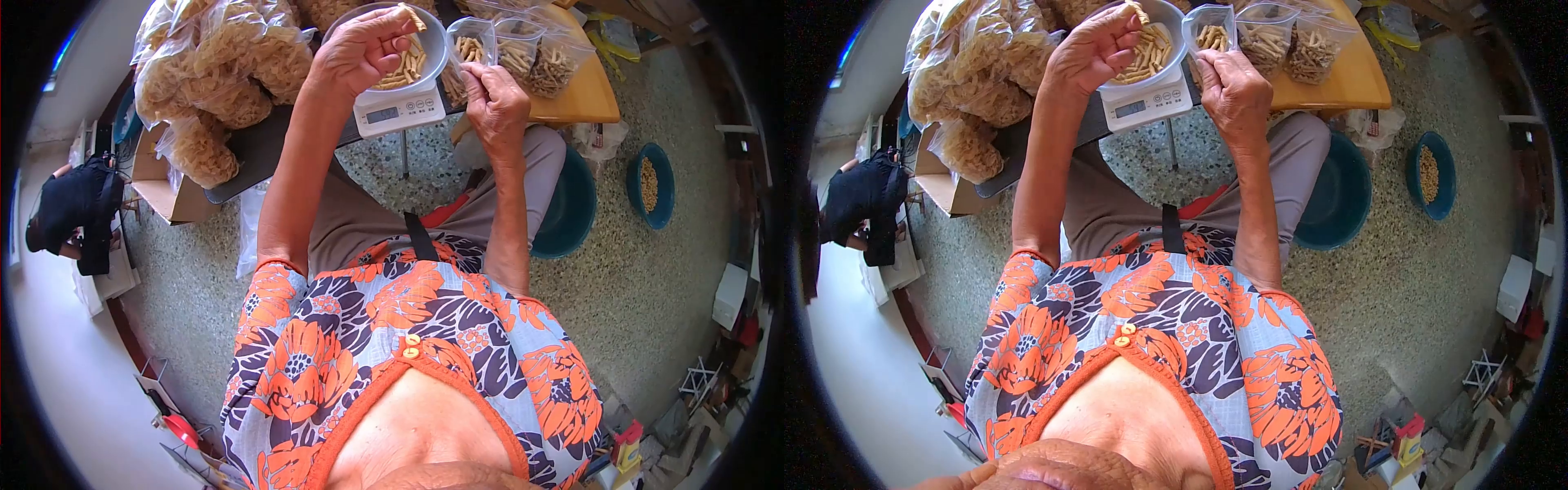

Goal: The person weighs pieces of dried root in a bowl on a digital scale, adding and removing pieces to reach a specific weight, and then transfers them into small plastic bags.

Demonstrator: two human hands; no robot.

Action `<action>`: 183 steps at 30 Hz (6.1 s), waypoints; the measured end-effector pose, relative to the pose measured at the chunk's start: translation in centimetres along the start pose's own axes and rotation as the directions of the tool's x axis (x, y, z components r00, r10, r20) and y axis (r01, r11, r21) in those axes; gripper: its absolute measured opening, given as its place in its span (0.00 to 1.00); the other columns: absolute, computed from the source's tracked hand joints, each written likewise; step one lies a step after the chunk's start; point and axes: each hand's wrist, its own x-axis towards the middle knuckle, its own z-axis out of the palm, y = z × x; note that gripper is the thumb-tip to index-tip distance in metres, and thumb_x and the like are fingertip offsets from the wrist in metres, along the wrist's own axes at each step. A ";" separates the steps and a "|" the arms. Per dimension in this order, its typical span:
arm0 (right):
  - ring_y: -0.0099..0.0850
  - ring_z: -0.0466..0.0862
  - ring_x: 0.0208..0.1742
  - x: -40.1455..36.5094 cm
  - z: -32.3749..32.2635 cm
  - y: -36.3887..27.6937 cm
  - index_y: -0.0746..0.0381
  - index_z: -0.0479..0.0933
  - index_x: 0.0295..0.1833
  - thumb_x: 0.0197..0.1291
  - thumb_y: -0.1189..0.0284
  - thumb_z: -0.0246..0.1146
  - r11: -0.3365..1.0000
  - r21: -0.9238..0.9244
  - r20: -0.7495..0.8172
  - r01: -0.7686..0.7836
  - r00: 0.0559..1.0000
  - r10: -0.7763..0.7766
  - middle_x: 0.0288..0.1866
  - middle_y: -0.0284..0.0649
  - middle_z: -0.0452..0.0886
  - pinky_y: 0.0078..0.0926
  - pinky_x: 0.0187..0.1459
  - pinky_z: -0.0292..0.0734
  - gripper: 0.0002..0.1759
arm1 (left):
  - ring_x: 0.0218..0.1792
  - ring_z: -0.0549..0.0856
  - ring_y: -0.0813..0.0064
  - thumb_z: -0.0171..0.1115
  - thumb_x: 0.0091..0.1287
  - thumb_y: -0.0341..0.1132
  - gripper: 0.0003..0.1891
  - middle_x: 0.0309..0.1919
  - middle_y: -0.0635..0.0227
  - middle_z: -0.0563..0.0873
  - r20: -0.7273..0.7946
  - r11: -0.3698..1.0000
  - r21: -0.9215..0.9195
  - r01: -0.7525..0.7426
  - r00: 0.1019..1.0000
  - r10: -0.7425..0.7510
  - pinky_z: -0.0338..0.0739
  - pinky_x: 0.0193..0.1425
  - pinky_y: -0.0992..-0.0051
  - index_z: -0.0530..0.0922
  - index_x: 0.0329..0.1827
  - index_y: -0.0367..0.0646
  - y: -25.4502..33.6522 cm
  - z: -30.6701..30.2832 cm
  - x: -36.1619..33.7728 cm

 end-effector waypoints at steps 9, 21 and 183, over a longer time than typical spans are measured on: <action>0.46 0.91 0.41 0.0 0.0 0.0 0.63 0.88 0.46 0.64 0.73 0.73 0.999 0.025 0.009 0.019 1.000 -0.020 0.40 0.47 0.90 0.38 0.43 0.87 0.08 | 0.24 0.82 0.87 0.75 0.70 0.32 0.08 0.30 0.70 0.90 0.051 0.790 0.526 -0.316 0.939 0.341 0.73 0.25 0.85 0.88 0.44 0.36 -3.8 3.5 2.2; 0.45 0.91 0.41 0.0 -0.1 0.0 0.63 0.89 0.45 0.63 0.74 0.73 1.000 0.012 0.002 0.002 1.000 -0.002 0.40 0.46 0.90 0.37 0.43 0.86 0.07 | 0.33 0.91 0.69 0.69 0.58 0.26 0.06 0.29 0.57 0.91 0.245 -0.016 0.961 -0.276 0.823 0.513 0.84 0.39 0.67 0.89 0.36 0.35 3.8 0.2 1.0; 0.45 0.91 0.42 0.1 0.5 -0.6 0.63 0.89 0.46 0.63 0.74 0.73 0.999 -0.001 0.057 0.041 0.998 -0.041 0.42 0.46 0.90 0.37 0.45 0.87 0.07 | 0.40 0.95 0.71 0.74 0.71 0.33 0.14 0.37 0.59 0.92 0.296 0.981 0.063 0.181 0.936 -0.192 0.92 0.37 0.81 0.86 0.51 0.30 0.2 -1.3 2.0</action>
